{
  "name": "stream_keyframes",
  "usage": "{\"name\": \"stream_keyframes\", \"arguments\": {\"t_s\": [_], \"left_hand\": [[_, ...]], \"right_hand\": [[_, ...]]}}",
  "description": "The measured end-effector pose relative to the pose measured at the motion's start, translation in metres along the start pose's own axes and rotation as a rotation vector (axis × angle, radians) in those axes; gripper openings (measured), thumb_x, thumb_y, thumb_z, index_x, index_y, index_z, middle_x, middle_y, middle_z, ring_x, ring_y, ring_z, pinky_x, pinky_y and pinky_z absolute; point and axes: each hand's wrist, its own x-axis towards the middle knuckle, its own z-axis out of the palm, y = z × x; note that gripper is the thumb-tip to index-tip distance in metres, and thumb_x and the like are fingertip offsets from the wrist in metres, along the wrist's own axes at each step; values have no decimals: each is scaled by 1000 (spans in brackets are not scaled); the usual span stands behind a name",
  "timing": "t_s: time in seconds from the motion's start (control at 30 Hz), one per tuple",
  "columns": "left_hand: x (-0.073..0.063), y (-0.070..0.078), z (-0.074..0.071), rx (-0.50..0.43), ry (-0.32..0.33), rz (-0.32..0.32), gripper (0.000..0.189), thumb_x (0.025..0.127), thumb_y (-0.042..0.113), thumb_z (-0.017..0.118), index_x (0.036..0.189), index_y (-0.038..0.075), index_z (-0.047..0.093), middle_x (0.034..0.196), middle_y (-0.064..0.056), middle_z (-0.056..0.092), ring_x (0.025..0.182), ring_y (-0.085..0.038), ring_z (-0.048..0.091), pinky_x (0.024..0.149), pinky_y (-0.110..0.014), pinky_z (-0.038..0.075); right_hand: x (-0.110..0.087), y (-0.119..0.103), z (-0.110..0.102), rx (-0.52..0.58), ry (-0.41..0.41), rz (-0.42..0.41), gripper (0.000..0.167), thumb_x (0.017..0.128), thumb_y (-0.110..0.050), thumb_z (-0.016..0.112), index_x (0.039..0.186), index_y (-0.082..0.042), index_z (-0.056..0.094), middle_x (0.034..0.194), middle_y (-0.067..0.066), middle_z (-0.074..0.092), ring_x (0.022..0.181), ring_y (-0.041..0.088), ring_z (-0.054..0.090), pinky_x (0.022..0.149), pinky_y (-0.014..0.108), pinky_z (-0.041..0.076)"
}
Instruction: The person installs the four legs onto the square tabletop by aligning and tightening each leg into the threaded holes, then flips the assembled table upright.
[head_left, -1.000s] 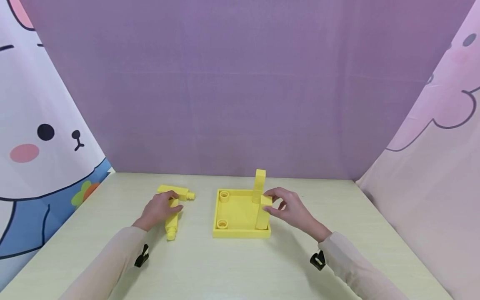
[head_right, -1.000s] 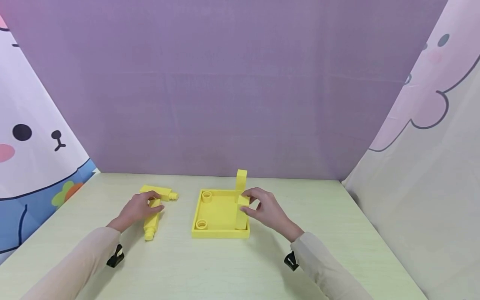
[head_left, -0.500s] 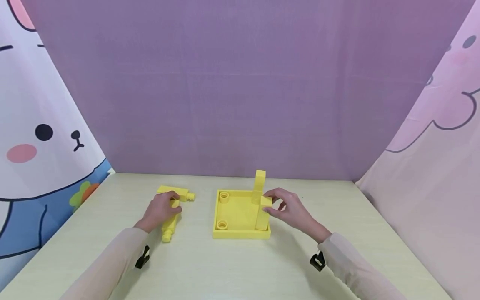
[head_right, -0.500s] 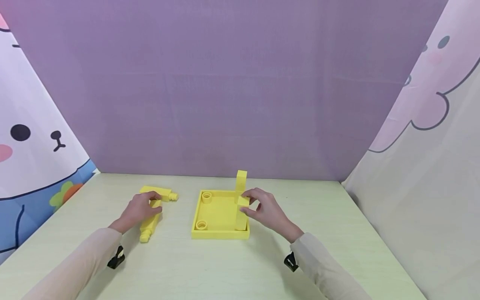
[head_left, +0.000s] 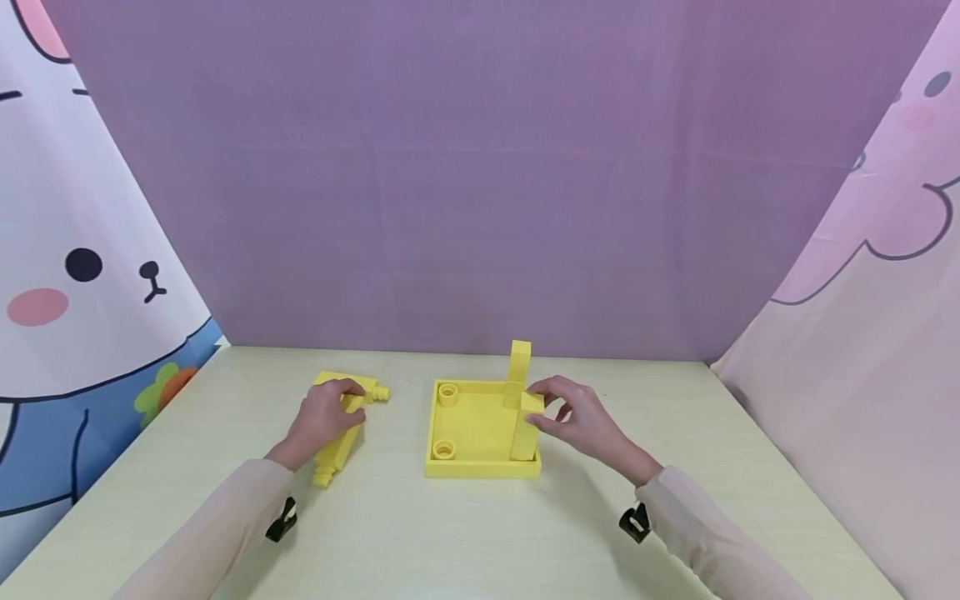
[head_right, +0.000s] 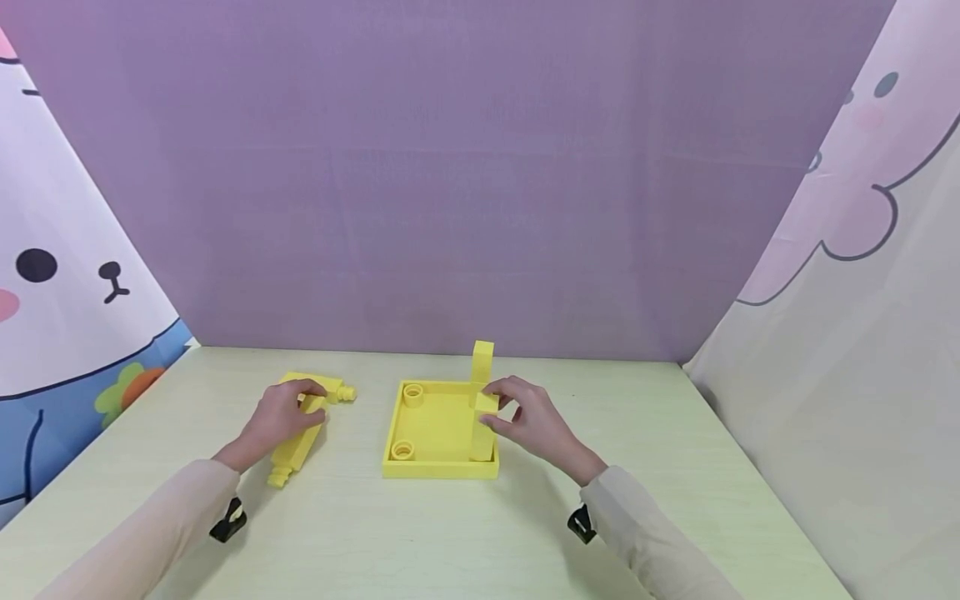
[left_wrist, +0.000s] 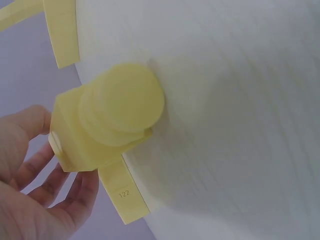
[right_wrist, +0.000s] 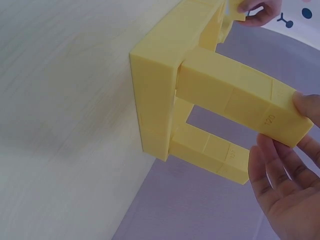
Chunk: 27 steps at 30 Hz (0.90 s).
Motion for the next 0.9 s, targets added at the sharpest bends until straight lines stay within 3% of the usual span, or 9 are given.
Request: {"name": "stream_keyframes", "arguments": {"t_s": [0.4, 0.9], "left_hand": [[-6, 10, -8, -24, 51, 62, 25, 78, 9, 68, 102, 4, 64, 106, -14, 64, 91, -29, 58, 77, -43, 50], [-9, 21, -19, -81, 14, 101, 24, 77, 10, 70, 100, 7, 65, 103, -11, 66, 88, -30, 63, 73, -40, 54]], "right_hand": [[-1, -2, -1, 5, 3, -9, 30, 78, -17, 72, 106, -9, 63, 100, 3, 64, 81, 14, 58, 56, 23, 51], [-1, -1, -1, 9, 4, -10, 30, 78, -17, 72, 106, -10, 63, 102, 3, 64, 81, 14, 58, 56, 22, 51]]}}
